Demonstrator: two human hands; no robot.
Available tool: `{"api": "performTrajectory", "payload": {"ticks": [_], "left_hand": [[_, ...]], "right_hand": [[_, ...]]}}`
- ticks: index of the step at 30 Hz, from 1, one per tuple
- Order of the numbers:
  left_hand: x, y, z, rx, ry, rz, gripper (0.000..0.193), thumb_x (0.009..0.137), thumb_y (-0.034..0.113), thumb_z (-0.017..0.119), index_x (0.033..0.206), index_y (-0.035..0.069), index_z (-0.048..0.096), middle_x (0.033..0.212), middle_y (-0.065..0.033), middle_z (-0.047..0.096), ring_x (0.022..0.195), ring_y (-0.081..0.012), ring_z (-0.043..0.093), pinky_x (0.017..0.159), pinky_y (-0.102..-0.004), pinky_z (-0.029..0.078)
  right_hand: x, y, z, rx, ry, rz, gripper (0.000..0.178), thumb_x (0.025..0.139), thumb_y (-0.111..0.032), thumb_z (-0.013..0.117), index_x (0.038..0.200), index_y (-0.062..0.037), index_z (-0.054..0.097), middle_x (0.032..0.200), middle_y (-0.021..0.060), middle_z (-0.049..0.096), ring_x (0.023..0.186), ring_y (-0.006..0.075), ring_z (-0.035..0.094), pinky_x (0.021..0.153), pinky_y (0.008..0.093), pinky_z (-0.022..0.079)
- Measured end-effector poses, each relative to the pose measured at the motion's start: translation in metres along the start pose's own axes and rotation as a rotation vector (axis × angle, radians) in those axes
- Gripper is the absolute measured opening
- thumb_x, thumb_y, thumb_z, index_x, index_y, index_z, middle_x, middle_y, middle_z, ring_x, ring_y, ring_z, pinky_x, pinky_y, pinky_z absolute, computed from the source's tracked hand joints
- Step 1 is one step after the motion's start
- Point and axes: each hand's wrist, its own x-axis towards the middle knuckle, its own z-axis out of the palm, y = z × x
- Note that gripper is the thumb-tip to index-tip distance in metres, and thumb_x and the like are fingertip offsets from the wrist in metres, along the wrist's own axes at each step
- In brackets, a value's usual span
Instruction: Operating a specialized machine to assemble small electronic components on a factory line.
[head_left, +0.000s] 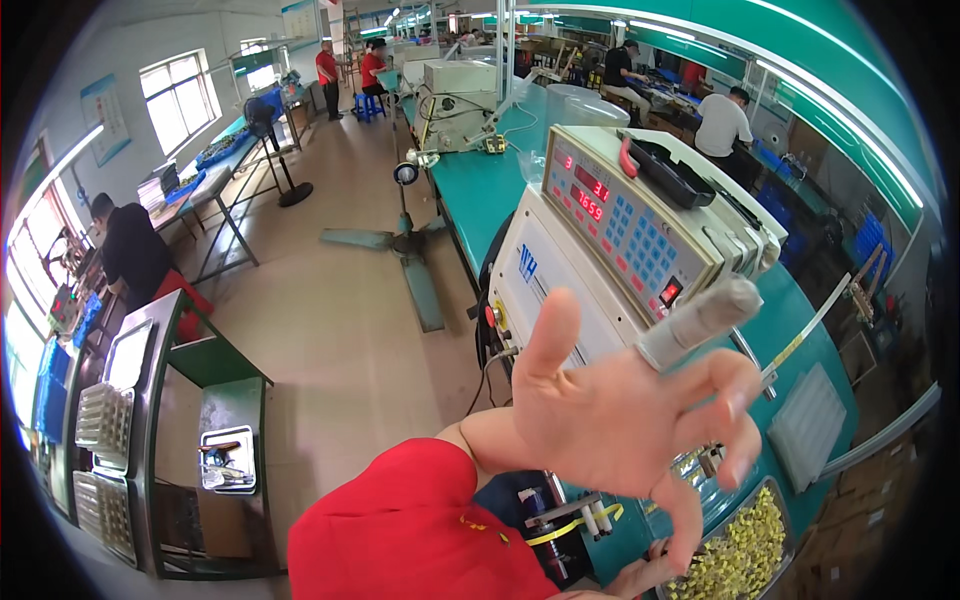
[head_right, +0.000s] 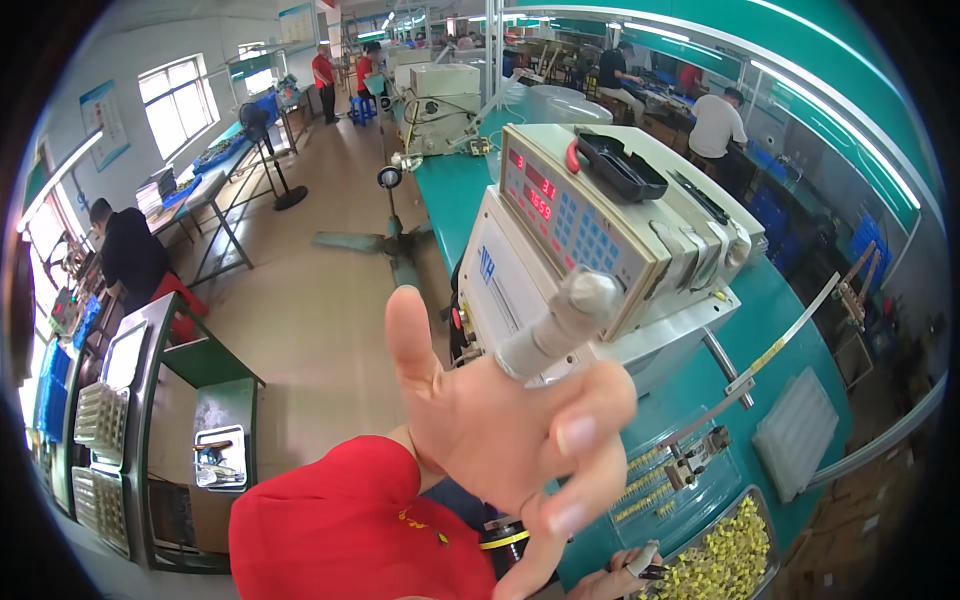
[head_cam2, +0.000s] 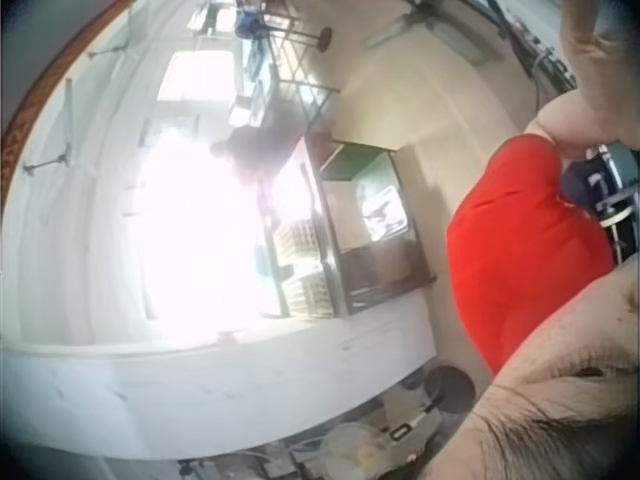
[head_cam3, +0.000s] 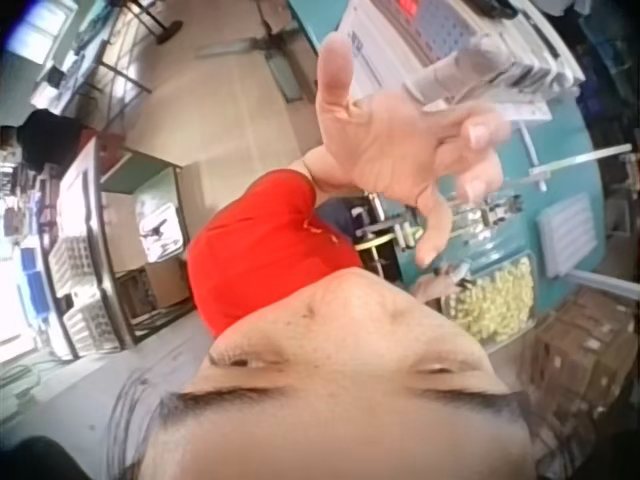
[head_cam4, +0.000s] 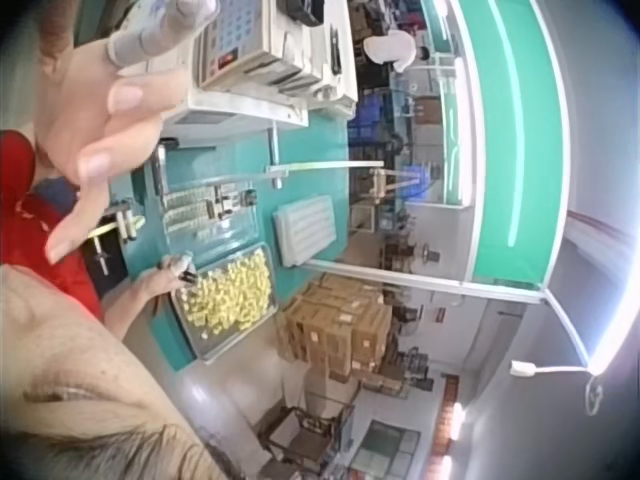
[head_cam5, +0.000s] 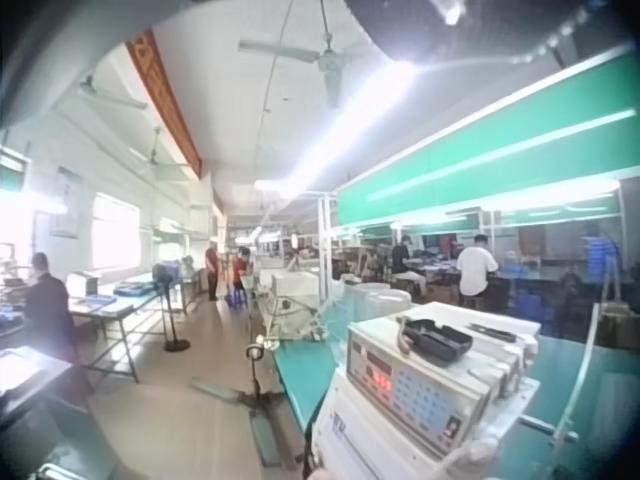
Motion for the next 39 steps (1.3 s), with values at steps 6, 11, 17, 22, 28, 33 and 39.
{"api": "performTrajectory", "payload": {"ticks": [6, 11, 17, 22, 28, 33, 39], "left_hand": [[0.009, -0.006, -0.001, -0.134, -0.02, -0.094, 0.096, 0.085, 0.078, 0.041, 0.155, 0.03, -0.005, 0.134, -0.0142, 0.029, 0.118, -0.0447, 0.038, 0.079, -0.0606, 0.052], [0.013, -0.01, -0.003, -0.149, -0.041, -0.086, 0.1, 0.082, 0.081, 0.041, 0.155, 0.03, -0.005, 0.131, -0.014, 0.031, 0.112, -0.0438, 0.042, 0.077, -0.0558, 0.053], [0.009, -0.01, 0.005, -0.095, -0.017, -0.046, 0.101, 0.081, 0.082, 0.041, 0.155, 0.03, -0.005, 0.129, -0.0137, 0.032, 0.11, -0.0424, 0.042, 0.076, -0.0536, 0.053], [0.011, -0.01, 0.006, -0.088, -0.009, -0.04, 0.103, 0.08, 0.083, 0.041, 0.155, 0.03, -0.005, 0.128, -0.0135, 0.032, 0.108, -0.0412, 0.043, 0.075, -0.0518, 0.053], [0.013, -0.011, 0.003, -0.093, -0.025, -0.045, 0.104, 0.079, 0.084, 0.041, 0.155, 0.03, -0.005, 0.126, -0.0133, 0.033, 0.106, -0.04, 0.043, 0.074, -0.05, 0.053], [0.008, -0.007, 0.007, -0.086, 0.036, -0.08, 0.102, 0.082, 0.081, 0.043, 0.155, 0.026, -0.002, 0.127, -0.0135, 0.032, 0.11, -0.0414, 0.042, 0.076, -0.0536, 0.052], [0.009, -0.004, -0.002, -0.143, -0.064, -0.084, 0.101, 0.084, 0.077, 0.045, 0.155, 0.024, -0.004, 0.127, -0.0136, 0.03, 0.112, -0.0395, 0.041, 0.079, -0.0551, 0.054]], "right_hand": [[-0.029, -0.034, 0.016, 0.128, -0.068, -0.197, 0.017, 0.093, -0.01, 0.058, 0.081, -0.0098, 0.044, 0.063, -0.0026, 0.039, 0.051, 0.008, 0.033, 0.047, 0.0244, 0.026], [-0.033, -0.042, 0.018, 0.068, -0.02, -0.198, 0.027, 0.094, -0.011, 0.056, 0.071, -0.0117, 0.041, 0.06, -0.0034, 0.036, 0.05, 0.0075, 0.031, 0.047, 0.0242, 0.024], [-0.031, -0.041, 0.022, 0.058, -0.063, -0.197, 0.03, 0.094, -0.012, 0.056, 0.07, -0.012, 0.04, 0.058, -0.0035, 0.035, 0.049, 0.0073, 0.03, 0.047, 0.0244, 0.024], [-0.034, -0.046, 0.024, 0.073, -0.099, -0.222, 0.03, 0.095, -0.012, 0.056, 0.069, -0.012, 0.04, 0.058, -0.0033, 0.035, 0.049, 0.0076, 0.03, 0.047, 0.0248, 0.025], [-0.034, -0.044, 0.02, 0.109, -0.067, -0.198, 0.027, 0.095, -0.012, 0.055, 0.072, -0.0113, 0.041, 0.059, -0.0032, 0.036, 0.049, 0.0075, 0.03, 0.046, 0.0248, 0.025], [-0.031, -0.037, 0.018, 0.107, -0.062, -0.176, 0.025, 0.095, -0.01, 0.055, 0.074, -0.011, 0.042, 0.06, -0.0031, 0.038, 0.049, 0.0072, 0.031, 0.046, 0.0245, 0.025], [-0.032, -0.04, 0.016, 0.133, -0.041, -0.183, 0.022, 0.095, -0.009, 0.055, 0.076, -0.0103, 0.044, 0.061, -0.0029, 0.038, 0.05, 0.007, 0.032, 0.046, 0.0243, 0.026]]}}
